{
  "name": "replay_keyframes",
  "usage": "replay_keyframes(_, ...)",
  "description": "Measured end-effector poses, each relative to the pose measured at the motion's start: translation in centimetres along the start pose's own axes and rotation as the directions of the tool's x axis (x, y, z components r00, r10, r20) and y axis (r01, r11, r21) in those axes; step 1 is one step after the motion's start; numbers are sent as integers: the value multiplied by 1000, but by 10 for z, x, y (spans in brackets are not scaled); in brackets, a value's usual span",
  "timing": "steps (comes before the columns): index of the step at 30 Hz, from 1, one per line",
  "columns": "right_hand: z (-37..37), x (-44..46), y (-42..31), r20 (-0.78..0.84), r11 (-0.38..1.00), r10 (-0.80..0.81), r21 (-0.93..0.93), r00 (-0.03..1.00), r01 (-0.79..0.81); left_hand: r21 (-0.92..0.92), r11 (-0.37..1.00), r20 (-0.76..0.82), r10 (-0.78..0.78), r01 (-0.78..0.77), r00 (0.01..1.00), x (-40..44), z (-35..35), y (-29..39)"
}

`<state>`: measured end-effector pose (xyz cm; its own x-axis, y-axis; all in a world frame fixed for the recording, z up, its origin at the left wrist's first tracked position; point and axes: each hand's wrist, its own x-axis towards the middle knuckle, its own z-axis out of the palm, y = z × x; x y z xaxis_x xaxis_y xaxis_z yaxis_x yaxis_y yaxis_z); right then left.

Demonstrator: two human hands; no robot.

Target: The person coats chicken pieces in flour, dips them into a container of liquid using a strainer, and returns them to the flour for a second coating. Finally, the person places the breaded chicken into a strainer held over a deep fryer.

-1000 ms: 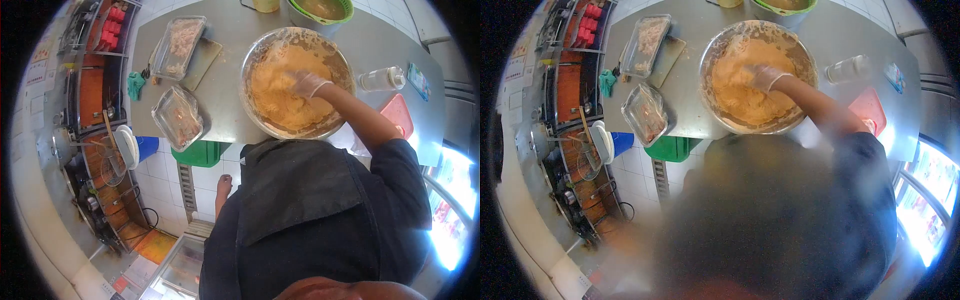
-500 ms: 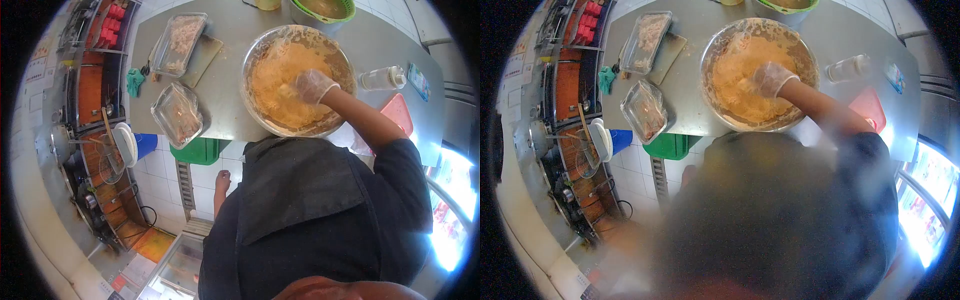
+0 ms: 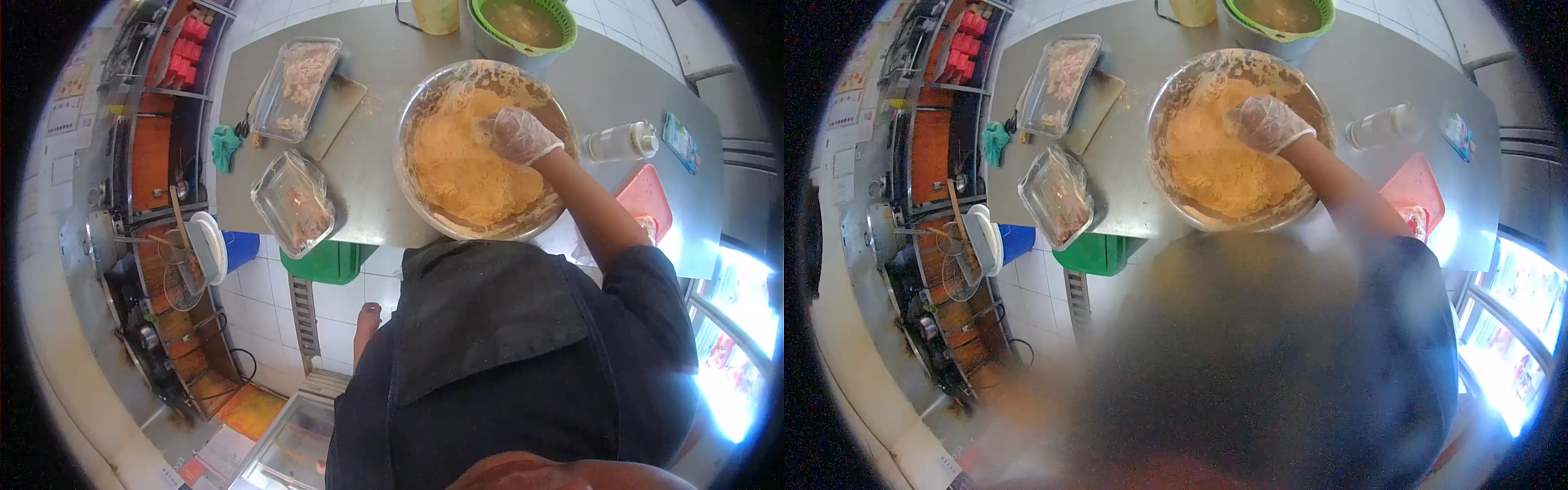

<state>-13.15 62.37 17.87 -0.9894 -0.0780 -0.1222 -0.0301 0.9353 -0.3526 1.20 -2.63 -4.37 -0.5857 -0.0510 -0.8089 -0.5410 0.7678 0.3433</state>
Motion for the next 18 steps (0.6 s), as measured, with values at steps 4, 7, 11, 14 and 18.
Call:
replay_keyframes(4, -43, 7, -6, -156, 995, 69, 87, 985, -56, -36, 999, -36, -4, 3, 999, 5, -2, 6)
replay_keyframes(7, -81, 21, 15, -341, 977, 150, 198, 928, -85, 14, 998, -48, 58, -58, 997, 2, -5, 15)
replay_keyframes(11, -146, 48, 43, -373, 982, 179, 121, 910, -143, 93, 991, -44, 105, -101, 993, 8, -6, 21)
replay_keyframes(14, -147, 78, 101, -382, 965, 158, -136, 911, -224, 121, 987, -60, 112, -104, 992, 4, -7, 32)
replay_keyframes(18, -137, 102, 139, -376, 945, 181, -189, 909, -266, 141, 982, -63, 136, -126, 989, 3, -16, 51)
